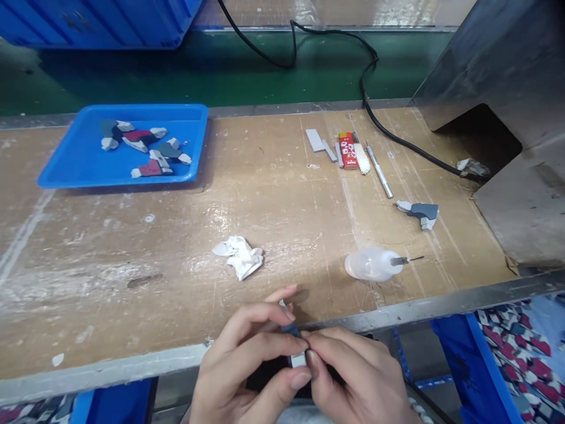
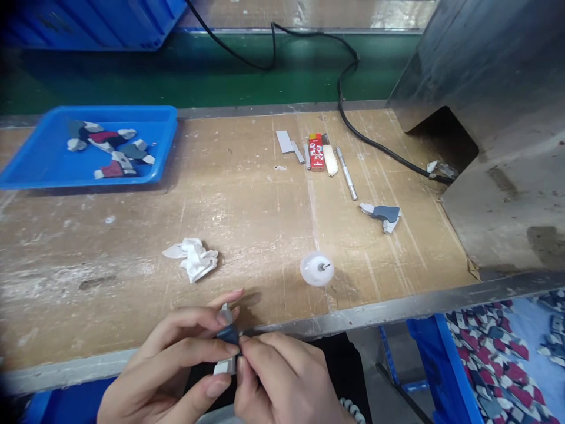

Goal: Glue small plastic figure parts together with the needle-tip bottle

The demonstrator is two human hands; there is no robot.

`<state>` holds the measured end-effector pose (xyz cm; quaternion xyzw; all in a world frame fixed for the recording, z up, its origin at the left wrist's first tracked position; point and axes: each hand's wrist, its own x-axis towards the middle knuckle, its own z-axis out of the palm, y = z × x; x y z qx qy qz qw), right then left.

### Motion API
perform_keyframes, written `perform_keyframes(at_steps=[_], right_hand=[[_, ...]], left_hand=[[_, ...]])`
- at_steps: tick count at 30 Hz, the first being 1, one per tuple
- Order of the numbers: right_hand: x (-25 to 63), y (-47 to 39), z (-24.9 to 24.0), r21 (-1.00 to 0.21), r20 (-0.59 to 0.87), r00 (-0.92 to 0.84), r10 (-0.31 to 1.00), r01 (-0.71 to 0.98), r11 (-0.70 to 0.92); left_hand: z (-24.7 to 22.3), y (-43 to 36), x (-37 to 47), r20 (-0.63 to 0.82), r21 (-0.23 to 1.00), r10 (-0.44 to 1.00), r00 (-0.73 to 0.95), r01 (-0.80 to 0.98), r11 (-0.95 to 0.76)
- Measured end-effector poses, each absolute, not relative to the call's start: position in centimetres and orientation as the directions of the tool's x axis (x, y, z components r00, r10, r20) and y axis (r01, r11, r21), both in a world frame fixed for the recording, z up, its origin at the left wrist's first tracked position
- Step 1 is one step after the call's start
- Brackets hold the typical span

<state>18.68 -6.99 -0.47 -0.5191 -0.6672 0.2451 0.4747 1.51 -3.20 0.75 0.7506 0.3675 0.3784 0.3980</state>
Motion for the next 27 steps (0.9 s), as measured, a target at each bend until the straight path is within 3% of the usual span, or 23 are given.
perform_keyframes(at_steps=[5, 14, 20, 24, 27], right_hand=[[19.2, -6.4, 0.0, -0.723, 0.338, -0.138, 0.931, 0.595, 0.351], [19.2, -5.8, -0.2, -0.818, 0.11, -0.145, 0.983, 0.549, 0.172], [18.2, -6.1, -0.2, -0.829, 0.093, -0.07, 0.993, 0.548, 0.116], [18.6, -5.9, 0.0, -0.862, 0.059, -0.107, 0.992, 0.496, 0.105], [19.2, -5.3, 0.9, -0.918, -0.077, -0.131, 0.988, 0.396, -0.019]], left_hand=[[0.8, -2.8, 1.5, 0.194, 0.817, 0.804, 0.562, 0.361, -0.45], [0.6, -3.0, 2.4, 0.364, 0.558, 0.769, 0.526, 0.537, -0.632], [-0.9, -3.3, 2.7, 0.478, 0.585, 0.752, 0.454, 0.474, -0.658], [-0.7, -3.0, 2.6, 0.457, 0.632, 0.756, 0.468, 0.427, -0.647], [0.3, -2.7, 2.3, 0.372, 0.677, 0.763, 0.529, 0.408, -0.613]])
